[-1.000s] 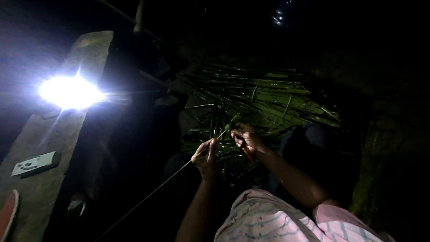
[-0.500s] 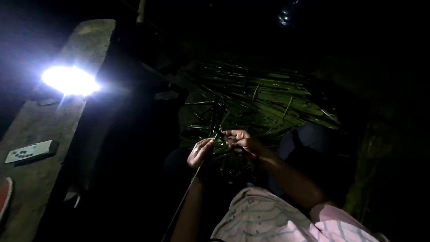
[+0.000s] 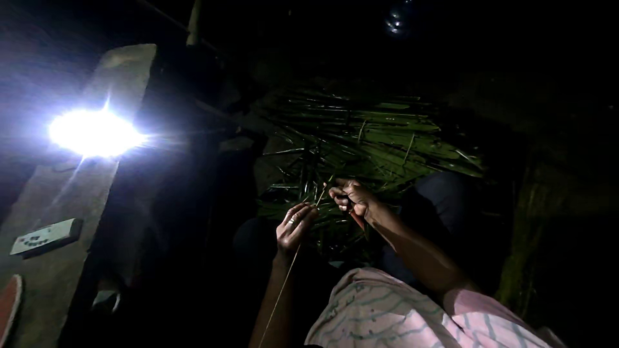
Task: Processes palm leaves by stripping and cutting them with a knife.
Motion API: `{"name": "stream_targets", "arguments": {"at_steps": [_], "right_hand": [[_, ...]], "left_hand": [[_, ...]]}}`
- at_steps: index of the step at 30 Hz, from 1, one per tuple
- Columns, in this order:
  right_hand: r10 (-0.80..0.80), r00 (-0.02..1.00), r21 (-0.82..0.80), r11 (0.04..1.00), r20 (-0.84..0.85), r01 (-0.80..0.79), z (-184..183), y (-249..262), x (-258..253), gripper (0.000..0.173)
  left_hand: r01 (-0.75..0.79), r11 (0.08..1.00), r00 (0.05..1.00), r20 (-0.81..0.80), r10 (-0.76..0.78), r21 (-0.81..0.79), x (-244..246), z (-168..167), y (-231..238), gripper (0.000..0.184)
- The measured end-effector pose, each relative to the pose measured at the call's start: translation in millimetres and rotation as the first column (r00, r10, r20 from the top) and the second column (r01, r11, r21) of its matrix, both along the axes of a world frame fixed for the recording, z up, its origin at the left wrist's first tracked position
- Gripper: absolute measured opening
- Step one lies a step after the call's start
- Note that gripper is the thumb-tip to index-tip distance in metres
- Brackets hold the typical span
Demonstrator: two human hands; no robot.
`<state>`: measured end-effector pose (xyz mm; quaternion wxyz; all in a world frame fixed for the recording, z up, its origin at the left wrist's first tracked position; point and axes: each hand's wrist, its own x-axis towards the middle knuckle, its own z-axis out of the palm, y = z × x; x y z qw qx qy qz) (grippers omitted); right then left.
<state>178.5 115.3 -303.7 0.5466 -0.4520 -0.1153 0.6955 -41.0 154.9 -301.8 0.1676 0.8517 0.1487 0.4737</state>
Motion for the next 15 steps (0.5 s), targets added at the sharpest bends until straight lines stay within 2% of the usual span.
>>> {"name": "stream_targets", "arguments": {"at_steps": [2, 5, 8, 10, 12, 13, 15], "right_hand": [[-0.068, 0.998, -0.068, 0.995, 0.002, 0.067, -19, 7, 7, 0.014], [-0.153, 0.976, -0.272, 0.943, 0.153, 0.191, -63, 16, 15, 0.023], [-0.012, 0.922, -0.365, 0.916, 0.387, 0.165, -102, 11, 12, 0.035], [0.027, 0.830, -0.275, 0.949, 0.558, 0.154, -102, 7, -1, 0.053], [-0.106, 0.711, -0.021, 0.986, 0.695, 0.168, -90, 8, -12, 0.061], [-0.168, 0.680, 0.114, 0.986, 0.714, 0.124, -79, 8, -14, 0.061], [-0.183, 0.651, 0.317, 0.944, 0.736, -0.094, -55, 3, -19, 0.053]], "left_hand": [[-0.008, 1.000, 1.000, 0.001, 0.008, -0.024, -2, 0, -1, 0.013], [-0.058, 0.997, 0.997, 0.052, 0.061, -0.055, -7, 2, -2, 0.012], [-0.175, 0.979, 0.983, 0.036, 0.180, -0.103, -11, 3, 0, 0.009], [-0.264, 0.951, 0.964, -0.056, 0.258, -0.162, -13, 0, 2, 0.013], [-0.296, 0.908, 0.955, -0.111, 0.275, -0.298, -14, -2, 4, 0.015], [-0.282, 0.879, 0.959, -0.109, 0.260, -0.385, -14, -2, 4, 0.015], [-0.239, 0.827, 0.970, -0.086, 0.228, -0.508, -11, -1, 4, 0.013]]}}
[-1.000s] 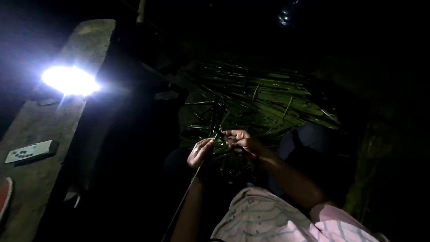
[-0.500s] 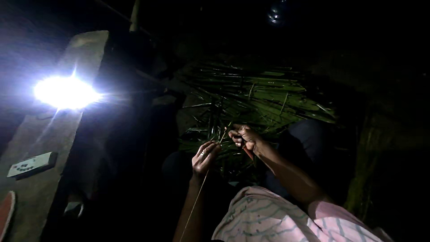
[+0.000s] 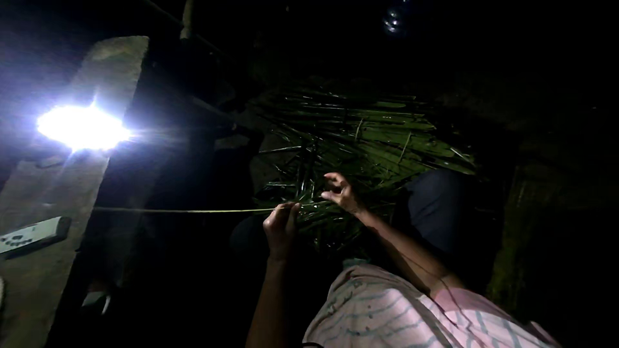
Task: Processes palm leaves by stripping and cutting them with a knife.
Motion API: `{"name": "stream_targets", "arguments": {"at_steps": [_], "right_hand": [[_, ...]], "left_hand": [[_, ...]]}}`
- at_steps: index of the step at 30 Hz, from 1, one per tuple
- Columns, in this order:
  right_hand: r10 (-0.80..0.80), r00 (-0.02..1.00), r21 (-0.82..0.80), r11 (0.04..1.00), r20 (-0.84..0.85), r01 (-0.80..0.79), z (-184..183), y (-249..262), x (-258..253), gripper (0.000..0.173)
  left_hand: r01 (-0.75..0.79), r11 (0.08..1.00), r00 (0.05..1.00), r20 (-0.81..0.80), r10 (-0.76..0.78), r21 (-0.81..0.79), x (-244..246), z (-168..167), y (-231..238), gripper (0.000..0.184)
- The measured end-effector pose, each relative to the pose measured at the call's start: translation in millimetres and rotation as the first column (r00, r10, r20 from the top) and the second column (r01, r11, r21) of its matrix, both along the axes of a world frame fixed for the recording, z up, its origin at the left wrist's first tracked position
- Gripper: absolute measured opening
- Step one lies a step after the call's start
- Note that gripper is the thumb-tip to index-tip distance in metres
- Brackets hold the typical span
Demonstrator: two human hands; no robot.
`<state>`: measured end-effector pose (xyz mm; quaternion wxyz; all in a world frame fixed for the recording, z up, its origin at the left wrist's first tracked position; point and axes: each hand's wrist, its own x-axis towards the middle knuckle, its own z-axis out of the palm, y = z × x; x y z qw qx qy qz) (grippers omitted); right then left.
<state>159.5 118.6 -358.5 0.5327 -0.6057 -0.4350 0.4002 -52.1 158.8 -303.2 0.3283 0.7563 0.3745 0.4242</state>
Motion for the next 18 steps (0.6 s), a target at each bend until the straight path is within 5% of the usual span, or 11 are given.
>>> {"name": "stream_targets", "arguments": {"at_steps": [3, 7, 10, 13, 18], "right_hand": [[0.265, 0.950, 0.141, 0.947, 0.164, -0.289, 20, -6, -8, 0.033], [0.225, 0.955, 0.161, 0.953, 0.191, -0.257, 34, -14, -15, 0.025], [0.003, 0.983, 0.282, 0.958, 0.184, -0.056, 56, -23, 2, 0.019], [-0.278, 0.956, 0.457, 0.865, 0.096, 0.206, 98, -54, 62, 0.008], [-0.762, 0.641, 0.245, 0.606, -0.095, 0.757, 128, -178, 206, 0.011]], "left_hand": [[0.070, 0.995, 0.992, 0.112, -0.062, -0.069, 7, 0, -1, 0.011], [0.158, 0.977, 0.963, 0.240, -0.121, -0.140, 15, 8, -5, 0.008], [0.202, 0.971, 0.958, 0.232, -0.170, -0.124, 16, 10, -4, 0.017], [0.167, 0.977, 0.973, 0.185, -0.142, -0.129, 15, 11, -4, 0.020], [0.137, 0.972, 0.984, 0.141, -0.111, -0.189, 8, 18, -3, 0.016]]}}
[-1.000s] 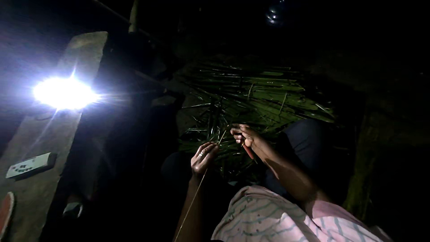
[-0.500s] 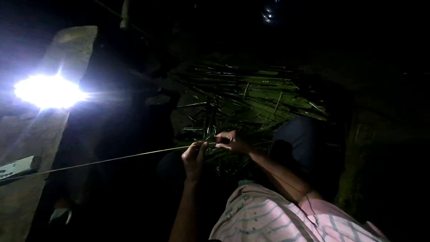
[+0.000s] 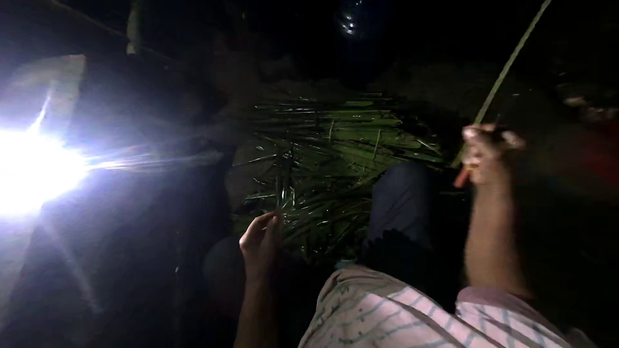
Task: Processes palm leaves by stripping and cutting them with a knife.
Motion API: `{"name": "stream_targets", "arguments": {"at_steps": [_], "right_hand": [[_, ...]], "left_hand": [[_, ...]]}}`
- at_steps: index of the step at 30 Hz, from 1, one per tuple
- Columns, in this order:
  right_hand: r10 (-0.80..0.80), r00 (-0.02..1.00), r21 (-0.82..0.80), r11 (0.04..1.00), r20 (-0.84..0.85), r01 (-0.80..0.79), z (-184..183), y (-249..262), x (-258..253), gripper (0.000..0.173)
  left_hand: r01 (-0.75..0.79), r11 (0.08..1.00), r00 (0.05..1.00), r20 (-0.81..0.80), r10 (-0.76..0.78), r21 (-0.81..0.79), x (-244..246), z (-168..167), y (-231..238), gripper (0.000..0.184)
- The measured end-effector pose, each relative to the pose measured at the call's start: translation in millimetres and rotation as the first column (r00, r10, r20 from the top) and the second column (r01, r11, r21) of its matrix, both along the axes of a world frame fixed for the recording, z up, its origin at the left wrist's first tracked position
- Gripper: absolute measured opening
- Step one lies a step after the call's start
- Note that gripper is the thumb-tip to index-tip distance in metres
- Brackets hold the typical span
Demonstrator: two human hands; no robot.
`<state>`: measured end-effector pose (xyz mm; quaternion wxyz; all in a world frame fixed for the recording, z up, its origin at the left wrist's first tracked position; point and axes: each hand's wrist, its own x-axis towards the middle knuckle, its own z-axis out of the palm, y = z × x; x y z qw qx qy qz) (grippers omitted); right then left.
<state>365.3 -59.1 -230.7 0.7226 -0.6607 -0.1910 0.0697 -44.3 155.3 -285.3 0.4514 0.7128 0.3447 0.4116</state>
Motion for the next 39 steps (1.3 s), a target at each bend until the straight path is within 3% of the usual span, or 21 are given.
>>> {"name": "stream_targets", "arguments": {"at_steps": [2, 4, 6, 9, 10, 12, 14, 16, 19, 22, 23, 25, 26, 27, 29, 30, 32, 34, 37, 39], "right_hand": [[-0.207, 0.976, -0.192, 0.963, -0.067, 0.191, -16, -56, 36, 0.013], [-0.362, 0.929, -0.418, 0.858, -0.077, 0.300, -50, -106, 52, 0.018], [-0.416, 0.909, -0.676, 0.669, 0.004, 0.309, -103, -158, 61, 0.032], [-0.421, 0.906, -0.878, 0.414, 0.050, 0.240, -171, -216, 61, 0.047], [-0.455, 0.890, -0.906, 0.366, 0.023, 0.210, -183, -222, 56, 0.050], [-0.524, 0.849, -0.900, 0.399, -0.070, 0.172, -193, -222, 45, 0.058], [-0.514, 0.853, -0.865, 0.465, -0.091, 0.188, -184, -202, 44, 0.064], [-0.395, 0.917, -0.810, 0.555, -0.058, 0.189, -146, -155, 46, 0.059], [-0.078, 0.995, -0.766, 0.636, 0.057, 0.093, -80, -61, 56, 0.060], [0.336, 0.907, -0.694, 0.716, 0.253, -0.072, -38, 45, 38, 0.051], [0.465, 0.832, -0.693, 0.706, 0.303, -0.143, -28, 84, 26, 0.046], [0.689, 0.674, -0.803, 0.546, 0.267, -0.240, -25, 157, 0, 0.038], [0.780, 0.594, -0.869, 0.419, 0.197, -0.263, -36, 192, -11, 0.036], [0.848, 0.515, -0.917, 0.298, 0.126, -0.266, -55, 223, -21, 0.033], [0.911, 0.412, -0.962, 0.120, 0.008, -0.246, -107, 267, -37, 0.026], [0.907, 0.421, -0.958, 0.088, -0.036, -0.272, -136, 275, -44, 0.024], [0.864, 0.499, -0.927, 0.130, -0.068, -0.353, -203, 277, -51, 0.021], [0.809, 0.567, -0.916, 0.098, -0.155, -0.390, -260, 275, -52, 0.034], [0.688, 0.671, -0.927, -0.006, -0.275, -0.374, -291, 252, -74, 0.059], [0.633, 0.705, -0.933, -0.084, -0.321, -0.350, -300, 239, -99, 0.064]], "left_hand": [[0.040, 0.999, 0.999, -0.001, -0.040, 0.003, 1, 4, 3, 0.016], [0.095, 0.996, 0.995, 0.005, -0.095, 0.002, 5, 12, 7, 0.015], [0.150, 0.989, 0.989, -0.020, -0.149, 0.022, 10, 19, 16, 0.015], [0.246, 0.965, 0.967, -0.084, -0.239, 0.091, 16, 27, 36, 0.018], [0.264, 0.959, 0.961, -0.110, -0.253, 0.103, 19, 31, 41, 0.018], [0.280, 0.956, 0.949, -0.176, -0.262, 0.089, 25, 43, 51, 0.018], [0.303, 0.948, 0.929, -0.250, -0.272, 0.095, 32, 54, 62, 0.018], [0.345, 0.929, 0.907, -0.301, -0.293, 0.136, 42, 67, 73, 0.016], [0.376, 0.920, 0.887, -0.331, -0.323, 0.109, 60, 76, 88, 0.018], [0.316, 0.947, 0.875, -0.403, -0.268, 0.057, 72, 50, 113, 0.020], [0.280, 0.958, 0.823, -0.530, -0.203, 0.067, 73, 38, 121, 0.021], [0.251, 0.968, 0.546, -0.830, -0.116, 0.029, 74, 24, 129, 0.025], [0.266, 0.964, 0.431, -0.892, -0.138, -0.021, 74, 22, 130, 0.023], [0.283, 0.955, 0.377, -0.906, -0.193, -0.085, 75, 24, 132, 0.022], [0.306, 0.931, 0.378, -0.873, -0.309, -0.197, 76, 29, 138, 0.024], [0.306, 0.925, 0.379, -0.862, -0.337, -0.227, 75, 29, 140, 0.026], [0.250, 0.930, 0.322, -0.883, -0.342, -0.269, 74, 28, 143, 0.032], [0.212, 0.921, 0.209, -0.905, -0.370, -0.328, 74, 29, 145, 0.041], [0.207, 0.887, 0.143, -0.885, -0.444, -0.412, 73, 23, 147, 0.043], [0.232, 0.862, 0.131, -0.864, -0.486, -0.450, 78, 25, 148, 0.044]]}}
